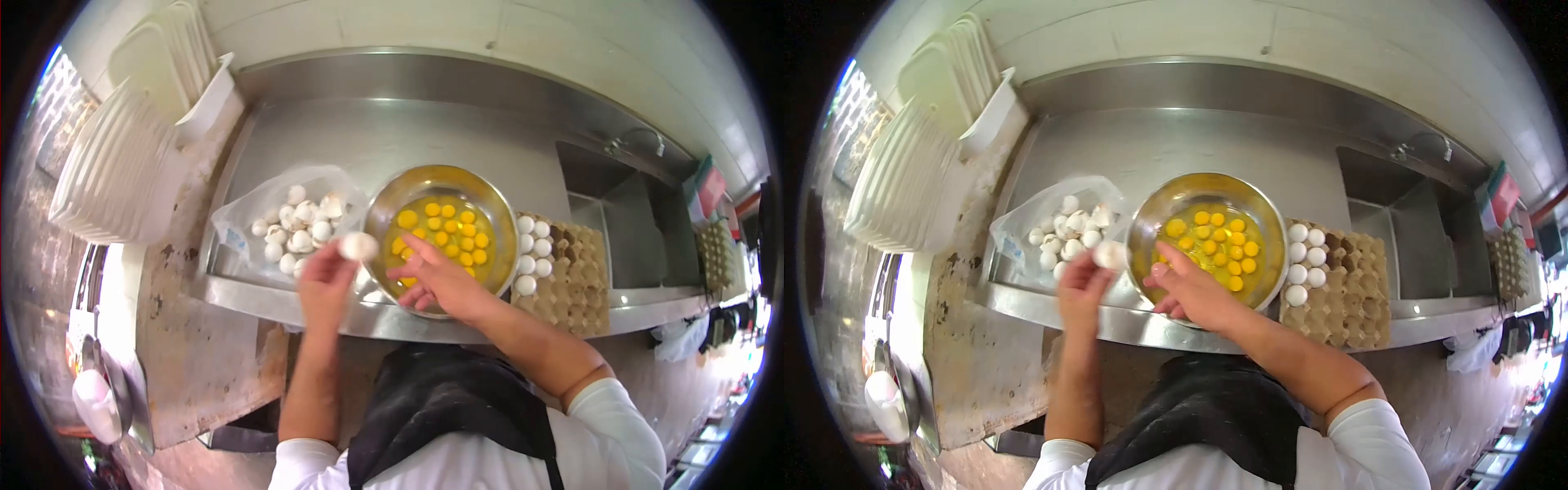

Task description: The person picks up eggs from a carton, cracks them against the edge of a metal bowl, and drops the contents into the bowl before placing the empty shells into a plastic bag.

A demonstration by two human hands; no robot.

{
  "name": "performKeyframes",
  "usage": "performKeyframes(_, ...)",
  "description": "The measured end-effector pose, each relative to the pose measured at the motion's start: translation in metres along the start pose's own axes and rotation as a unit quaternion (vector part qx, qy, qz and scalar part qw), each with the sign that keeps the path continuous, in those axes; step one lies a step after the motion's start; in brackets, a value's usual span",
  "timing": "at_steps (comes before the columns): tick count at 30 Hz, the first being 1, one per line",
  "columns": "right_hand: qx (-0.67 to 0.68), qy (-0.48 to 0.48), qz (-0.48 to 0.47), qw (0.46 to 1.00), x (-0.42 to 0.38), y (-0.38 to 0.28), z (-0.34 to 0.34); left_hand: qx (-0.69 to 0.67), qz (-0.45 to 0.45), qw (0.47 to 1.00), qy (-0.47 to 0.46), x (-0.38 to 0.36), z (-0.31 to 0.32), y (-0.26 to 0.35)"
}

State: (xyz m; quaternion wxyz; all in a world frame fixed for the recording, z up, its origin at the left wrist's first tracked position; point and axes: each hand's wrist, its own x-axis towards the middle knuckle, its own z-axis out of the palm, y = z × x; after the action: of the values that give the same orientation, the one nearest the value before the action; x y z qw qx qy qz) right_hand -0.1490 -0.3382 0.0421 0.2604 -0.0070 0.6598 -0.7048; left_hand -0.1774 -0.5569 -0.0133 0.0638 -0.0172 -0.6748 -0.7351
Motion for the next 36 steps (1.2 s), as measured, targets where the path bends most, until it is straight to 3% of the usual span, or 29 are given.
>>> performKeyframes(2,-0.024,0.041,-0.034,0.998,-0.01,-0.001,-0.012,0.05,0.017,0.996,0.074,0.025,-0.031,0.015)
performKeyframes(4,-0.051,0.078,-0.121,0.988,-0.02,0.007,-0.038,0.142,0.015,0.989,0.026,0.049,-0.079,0.0)
performKeyframes(6,-0.046,0.163,-0.097,0.981,-0.042,-0.003,-0.067,0.367,0.057,0.928,0.024,0.037,-0.079,0.024)
performKeyframes(8,-0.147,0.287,-0.092,0.942,-0.061,0.007,-0.106,0.38,0.089,0.92,0.035,0.028,-0.082,0.015)
performKeyframes(9,-0.147,0.299,-0.087,0.939,-0.074,0.009,-0.12,0.375,0.09,0.922,0.023,0.021,-0.079,0.013)
performKeyframes(11,-0.383,0.345,-0.005,0.857,-0.098,0.014,-0.143,0.227,0.0,0.972,0.055,0.009,-0.07,0.014)
performKeyframes(12,-0.382,0.351,-0.002,0.855,-0.106,0.027,-0.151,0.225,0.0,0.973,0.049,0.006,-0.066,0.011)
performKeyframes(14,-0.553,0.263,0.036,0.79,-0.117,0.05,-0.153,0.126,-0.012,0.991,0.039,0.003,-0.056,0.006)
performKeyframes(18,-0.615,0.241,0.03,0.75,-0.118,0.074,-0.14,0.117,0.051,0.991,-0.048,0.004,-0.031,0.022)
performKeyframes(31,-0.581,0.267,0.035,0.768,-0.121,0.088,-0.125,0.058,-0.003,0.98,-0.189,-0.018,0.005,0.01)
performKeyframes(34,-0.531,0.343,-0.016,0.774,-0.131,0.085,-0.119,0.062,0.0,0.979,-0.192,-0.02,0.007,0.016)
performKeyframes(36,-0.291,0.469,-0.01,0.834,-0.139,0.084,-0.103,0.074,0.009,0.978,-0.197,-0.021,0.004,0.016)
